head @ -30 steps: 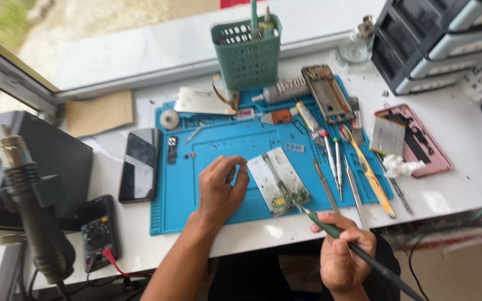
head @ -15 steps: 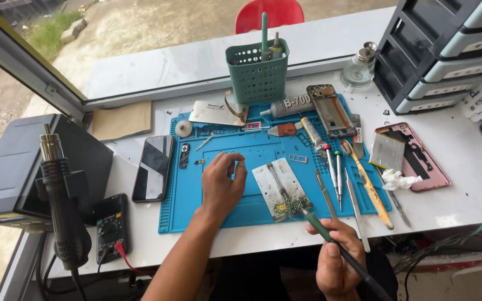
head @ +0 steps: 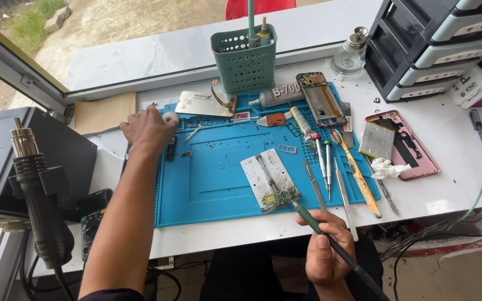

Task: Applying flux and soldering components on a mobile phone circuit board.

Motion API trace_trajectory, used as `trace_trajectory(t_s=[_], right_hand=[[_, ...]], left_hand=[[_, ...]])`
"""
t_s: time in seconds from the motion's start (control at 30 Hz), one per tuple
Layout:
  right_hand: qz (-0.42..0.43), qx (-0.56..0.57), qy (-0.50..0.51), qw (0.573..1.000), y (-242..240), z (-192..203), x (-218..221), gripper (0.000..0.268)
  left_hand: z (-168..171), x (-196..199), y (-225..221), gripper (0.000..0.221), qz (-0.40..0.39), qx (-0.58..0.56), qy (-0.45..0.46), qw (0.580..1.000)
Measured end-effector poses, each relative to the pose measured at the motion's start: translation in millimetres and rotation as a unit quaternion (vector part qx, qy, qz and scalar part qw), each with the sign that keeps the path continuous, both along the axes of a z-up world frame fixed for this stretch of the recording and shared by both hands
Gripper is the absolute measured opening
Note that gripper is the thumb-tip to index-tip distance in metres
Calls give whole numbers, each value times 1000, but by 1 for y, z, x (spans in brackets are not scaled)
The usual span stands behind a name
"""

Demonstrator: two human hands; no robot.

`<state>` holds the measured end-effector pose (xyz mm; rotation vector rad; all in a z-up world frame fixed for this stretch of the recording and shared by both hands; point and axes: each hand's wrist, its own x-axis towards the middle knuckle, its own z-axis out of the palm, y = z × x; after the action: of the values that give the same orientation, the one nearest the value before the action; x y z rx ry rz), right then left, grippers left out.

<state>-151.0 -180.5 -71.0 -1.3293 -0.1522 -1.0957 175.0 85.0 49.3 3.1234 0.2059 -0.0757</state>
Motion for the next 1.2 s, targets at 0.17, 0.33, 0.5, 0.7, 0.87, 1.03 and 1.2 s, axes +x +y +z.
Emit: trace_trajectory(t_s=[0.17, 0.33, 0.5, 0.7, 0.87, 1.03, 1.2], right_hand=[[12, 8, 0, 1000, 0, 0, 0, 19], [10, 5, 3, 1000, 1, 1, 0, 19], [-6, -6, -4, 1000, -1, 3, 0, 17], [-49, -2, 18, 999, 2, 21, -9, 20], [-35, 20, 30, 999, -4, 56, -15, 17], [67, 19, 38, 997, -14, 83, -24, 30], [-42, -167, 118, 978, 2, 113, -25, 18]], left_hand=[[-15, 7, 3, 48, -24, -25, -38, 999], [-21, 1, 2, 32, -52, -20, -104, 993], [-1, -51, -14, 44, -145, -143, -261, 944], [20, -175, -47, 48, -328, -375, -232, 835], [9, -238, -65, 56, -354, -434, -195, 805], [5, -271, -82, 49, -407, -499, -186, 742], [23, -294, -92, 42, -465, -515, -167, 700]])
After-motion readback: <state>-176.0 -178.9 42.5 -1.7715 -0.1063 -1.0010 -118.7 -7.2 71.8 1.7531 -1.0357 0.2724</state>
